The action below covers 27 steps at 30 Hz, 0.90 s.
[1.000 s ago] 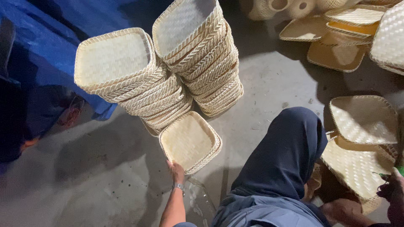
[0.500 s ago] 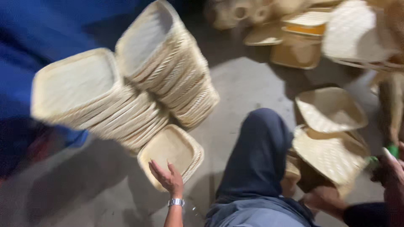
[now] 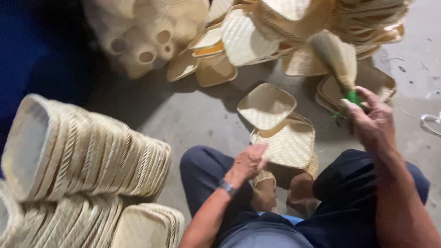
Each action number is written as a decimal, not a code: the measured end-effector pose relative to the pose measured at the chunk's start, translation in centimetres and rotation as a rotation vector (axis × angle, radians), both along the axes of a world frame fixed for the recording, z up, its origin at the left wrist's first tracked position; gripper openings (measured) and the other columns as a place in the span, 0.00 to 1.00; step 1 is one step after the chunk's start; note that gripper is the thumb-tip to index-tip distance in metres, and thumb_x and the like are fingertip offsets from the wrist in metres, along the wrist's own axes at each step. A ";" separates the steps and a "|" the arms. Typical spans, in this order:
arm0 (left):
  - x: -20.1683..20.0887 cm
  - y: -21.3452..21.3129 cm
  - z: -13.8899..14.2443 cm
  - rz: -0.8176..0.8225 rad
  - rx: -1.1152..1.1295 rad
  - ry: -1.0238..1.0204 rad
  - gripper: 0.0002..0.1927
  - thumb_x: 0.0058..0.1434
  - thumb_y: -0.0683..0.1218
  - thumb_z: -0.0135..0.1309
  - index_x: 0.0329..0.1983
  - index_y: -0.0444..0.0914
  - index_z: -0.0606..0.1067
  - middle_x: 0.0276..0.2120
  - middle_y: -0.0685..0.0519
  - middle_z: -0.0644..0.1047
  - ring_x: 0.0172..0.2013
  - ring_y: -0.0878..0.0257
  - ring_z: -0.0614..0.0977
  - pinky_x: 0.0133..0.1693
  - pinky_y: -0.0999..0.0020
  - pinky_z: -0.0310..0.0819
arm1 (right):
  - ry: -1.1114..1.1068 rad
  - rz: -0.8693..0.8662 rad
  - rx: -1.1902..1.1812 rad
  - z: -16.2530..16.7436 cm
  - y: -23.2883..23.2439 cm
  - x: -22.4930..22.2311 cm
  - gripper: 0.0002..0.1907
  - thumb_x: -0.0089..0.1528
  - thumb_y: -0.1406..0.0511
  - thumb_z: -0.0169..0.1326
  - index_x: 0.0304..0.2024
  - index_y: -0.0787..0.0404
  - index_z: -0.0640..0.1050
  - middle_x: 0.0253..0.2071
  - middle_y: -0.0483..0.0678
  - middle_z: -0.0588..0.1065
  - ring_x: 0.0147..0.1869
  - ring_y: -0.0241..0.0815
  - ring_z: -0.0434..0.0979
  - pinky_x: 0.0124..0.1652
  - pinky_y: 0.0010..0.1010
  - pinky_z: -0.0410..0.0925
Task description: The person brushes dust or debris off woven square bamboo trays using a small hand broom, handling them one at a time from a pile and stacking them to the side.
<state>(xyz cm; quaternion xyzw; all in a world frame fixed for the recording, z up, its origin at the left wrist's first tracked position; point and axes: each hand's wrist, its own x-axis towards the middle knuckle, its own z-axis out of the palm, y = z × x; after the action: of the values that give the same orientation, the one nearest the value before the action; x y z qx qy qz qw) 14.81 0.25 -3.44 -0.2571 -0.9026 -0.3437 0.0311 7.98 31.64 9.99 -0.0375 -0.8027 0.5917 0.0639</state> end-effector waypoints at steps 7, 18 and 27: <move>-1.5 6.5 -7.1 0.482 -0.013 -0.418 0.43 0.62 0.59 0.59 0.72 0.33 0.58 0.66 0.32 0.64 0.67 0.37 0.62 0.68 0.47 0.54 | 0.080 0.006 0.296 0.9 0.3 -1.4 0.27 0.65 0.64 0.59 0.68 0.55 0.73 0.37 0.49 0.78 0.33 0.34 0.74 0.31 0.29 0.70; -3.1 9.0 -6.3 -0.041 -0.571 -0.226 0.21 0.58 0.56 0.61 0.50 0.44 0.75 0.42 0.47 0.74 0.46 0.48 0.75 0.54 0.34 0.59 | 0.119 0.099 0.309 2.1 0.2 -3.0 0.27 0.62 0.62 0.59 0.64 0.56 0.73 0.50 0.55 0.82 0.51 0.40 0.83 0.48 0.33 0.74; -4.5 7.9 -4.2 0.183 -0.065 0.023 0.11 0.67 0.48 0.51 0.32 0.37 0.72 0.28 0.44 0.72 0.31 0.47 0.76 0.35 0.51 0.69 | 0.125 0.059 0.347 2.1 -0.3 -2.1 0.26 0.64 0.61 0.57 0.64 0.58 0.70 0.48 0.60 0.80 0.51 0.48 0.83 0.47 0.39 0.74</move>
<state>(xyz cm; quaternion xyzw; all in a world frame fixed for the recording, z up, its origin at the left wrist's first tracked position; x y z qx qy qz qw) 10.34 8.12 -7.64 -0.1784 -0.9327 -0.3069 0.0642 5.88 31.34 12.10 0.0345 -0.8879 0.4472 0.1017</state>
